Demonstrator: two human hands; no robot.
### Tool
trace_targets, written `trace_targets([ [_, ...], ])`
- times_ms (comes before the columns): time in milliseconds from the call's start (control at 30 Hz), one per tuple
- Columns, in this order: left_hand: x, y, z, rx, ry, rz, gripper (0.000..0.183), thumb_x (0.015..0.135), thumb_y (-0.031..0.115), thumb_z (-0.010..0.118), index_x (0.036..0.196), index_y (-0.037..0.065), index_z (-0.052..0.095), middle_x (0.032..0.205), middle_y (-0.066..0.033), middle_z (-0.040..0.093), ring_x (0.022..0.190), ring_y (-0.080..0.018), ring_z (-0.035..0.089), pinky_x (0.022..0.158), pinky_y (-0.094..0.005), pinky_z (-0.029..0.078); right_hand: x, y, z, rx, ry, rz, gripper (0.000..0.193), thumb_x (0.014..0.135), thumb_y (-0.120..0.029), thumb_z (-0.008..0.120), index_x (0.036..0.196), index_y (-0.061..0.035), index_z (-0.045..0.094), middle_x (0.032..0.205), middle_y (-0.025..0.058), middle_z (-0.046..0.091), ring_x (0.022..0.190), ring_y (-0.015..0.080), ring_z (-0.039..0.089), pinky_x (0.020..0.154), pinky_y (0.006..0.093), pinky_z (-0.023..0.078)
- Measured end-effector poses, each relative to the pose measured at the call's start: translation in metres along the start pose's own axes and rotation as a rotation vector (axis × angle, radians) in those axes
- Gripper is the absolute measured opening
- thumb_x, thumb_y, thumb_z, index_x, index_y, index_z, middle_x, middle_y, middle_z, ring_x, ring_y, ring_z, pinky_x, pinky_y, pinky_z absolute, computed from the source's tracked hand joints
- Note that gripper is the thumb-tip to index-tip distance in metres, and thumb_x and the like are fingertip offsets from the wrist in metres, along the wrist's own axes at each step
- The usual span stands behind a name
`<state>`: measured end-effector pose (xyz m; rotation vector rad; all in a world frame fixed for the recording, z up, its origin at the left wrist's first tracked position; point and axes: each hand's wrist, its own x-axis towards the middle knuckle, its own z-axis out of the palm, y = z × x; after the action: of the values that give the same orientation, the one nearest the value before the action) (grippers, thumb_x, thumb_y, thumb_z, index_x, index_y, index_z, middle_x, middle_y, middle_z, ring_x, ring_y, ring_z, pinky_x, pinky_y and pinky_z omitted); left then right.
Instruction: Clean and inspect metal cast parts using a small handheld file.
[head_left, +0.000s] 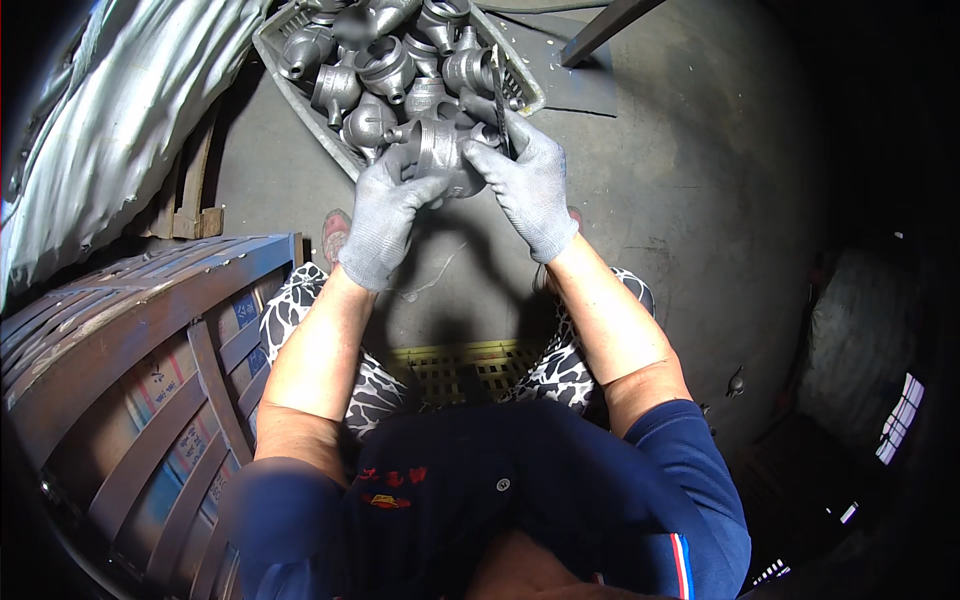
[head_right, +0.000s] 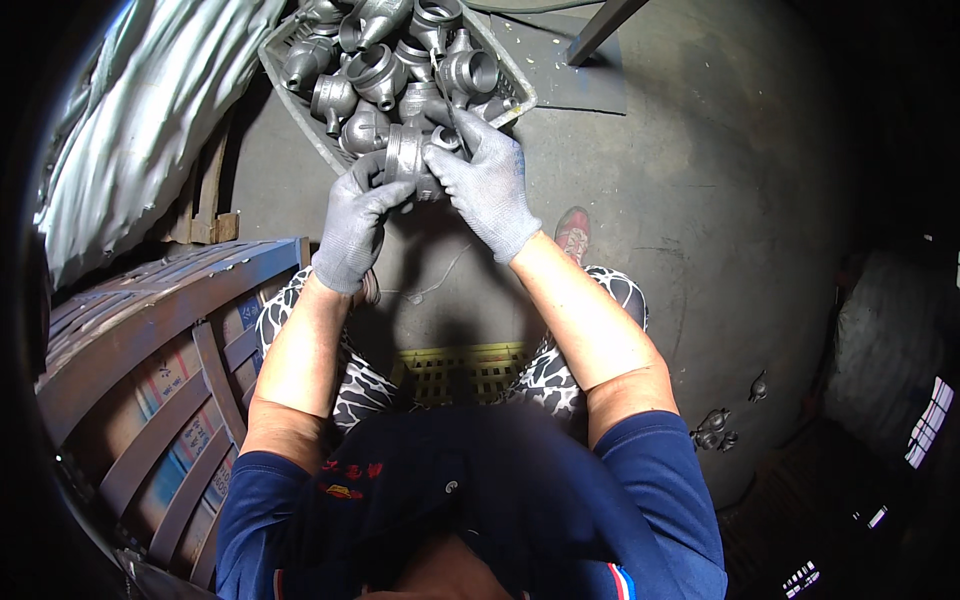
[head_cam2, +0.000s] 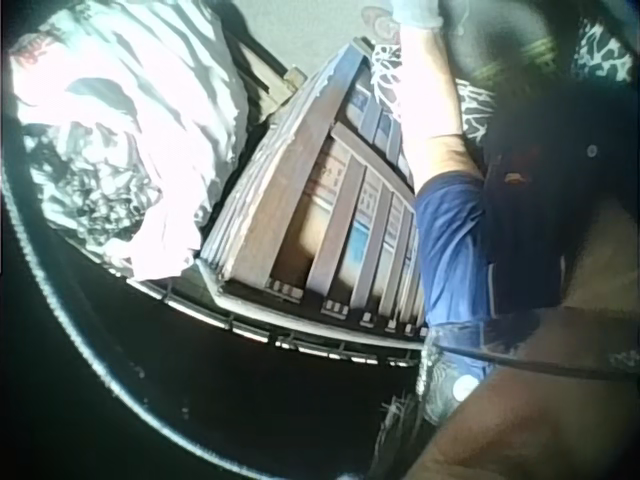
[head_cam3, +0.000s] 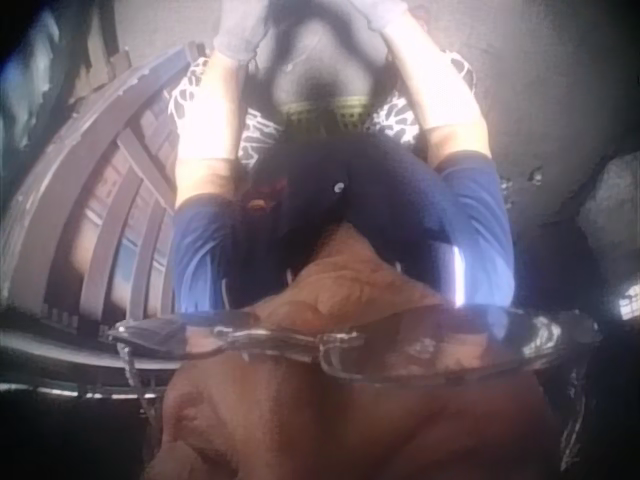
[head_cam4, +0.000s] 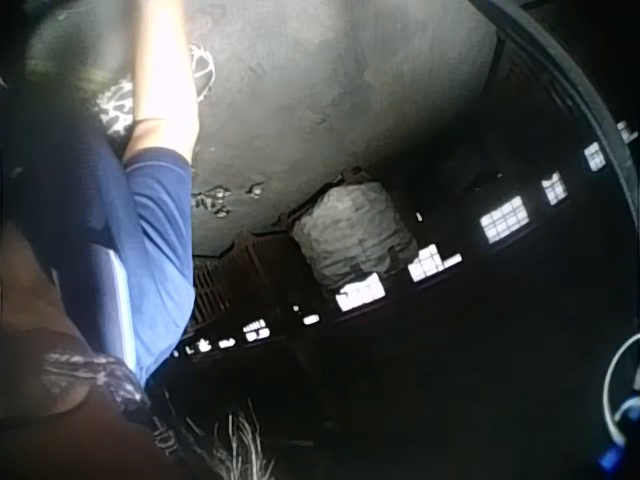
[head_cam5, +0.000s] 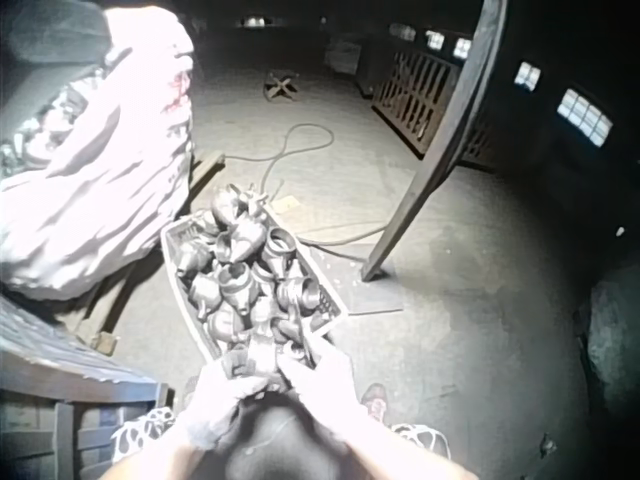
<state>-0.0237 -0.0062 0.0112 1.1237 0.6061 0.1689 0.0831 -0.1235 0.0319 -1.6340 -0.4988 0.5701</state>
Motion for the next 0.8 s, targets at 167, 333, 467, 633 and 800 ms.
trace_targets([
  [167,-0.001,-0.002,0.003,-0.047,0.004,0.013,0.033,0.080,0.003,0.057,0.111,-0.004,0.056,0.098,-0.0089,0.063,0.081,-0.0116,0.060,0.071,-0.0227,0.048,0.003,0.002,0.004,0.052,0.088,-0.079,0.044,0.079,-0.003,0.060,0.122,0.0013,0.054,0.110,0.0125,0.063,0.104,0.0165,0.058,0.091,0.0287,0.044],
  [333,-0.001,-0.002,0.000,-0.087,-0.002,0.011,0.037,0.080,-0.001,0.057,0.117,-0.004,0.053,0.104,-0.0088,0.062,0.090,-0.0131,0.059,0.076,-0.0250,0.048,-0.008,-0.006,0.004,-0.152,0.066,-0.296,0.043,0.081,-0.001,0.054,0.124,0.0006,0.052,0.115,0.0170,0.061,0.107,0.0244,0.059,0.092,0.0315,0.045],
  [467,0.003,-0.010,-0.001,-0.016,0.014,0.138,0.038,0.076,-0.003,0.053,0.114,-0.002,0.056,0.102,-0.0072,0.062,0.090,-0.0133,0.059,0.077,-0.0249,0.047,-0.013,0.010,0.016,-0.450,-0.148,-0.415,0.051,0.081,-0.003,0.053,0.131,-0.0040,0.043,0.120,0.0212,0.055,0.107,0.0345,0.056,0.090,0.0381,0.047],
  [633,0.008,-0.021,-0.019,-0.024,-0.068,0.119,0.041,0.077,-0.005,0.050,0.118,-0.004,0.051,0.104,-0.0083,0.061,0.093,-0.0147,0.059,0.080,-0.0244,0.047,-0.025,0.011,0.017,-0.572,-0.246,-0.447,0.051,0.082,-0.004,0.053,0.132,-0.0068,0.043,0.126,0.0199,0.051,0.106,0.0337,0.056,0.087,0.0394,0.049],
  [800,0.002,-0.001,-0.016,-0.333,-0.031,0.041,0.039,0.084,0.001,0.051,0.122,-0.005,0.047,0.107,-0.0118,0.060,0.090,-0.0173,0.061,0.081,-0.0288,0.050,-0.033,0.016,0.008,-0.386,-0.280,-0.340,0.047,0.084,-0.003,0.052,0.130,-0.0054,0.046,0.120,0.0190,0.057,0.104,0.0302,0.060,0.088,0.0363,0.049],
])
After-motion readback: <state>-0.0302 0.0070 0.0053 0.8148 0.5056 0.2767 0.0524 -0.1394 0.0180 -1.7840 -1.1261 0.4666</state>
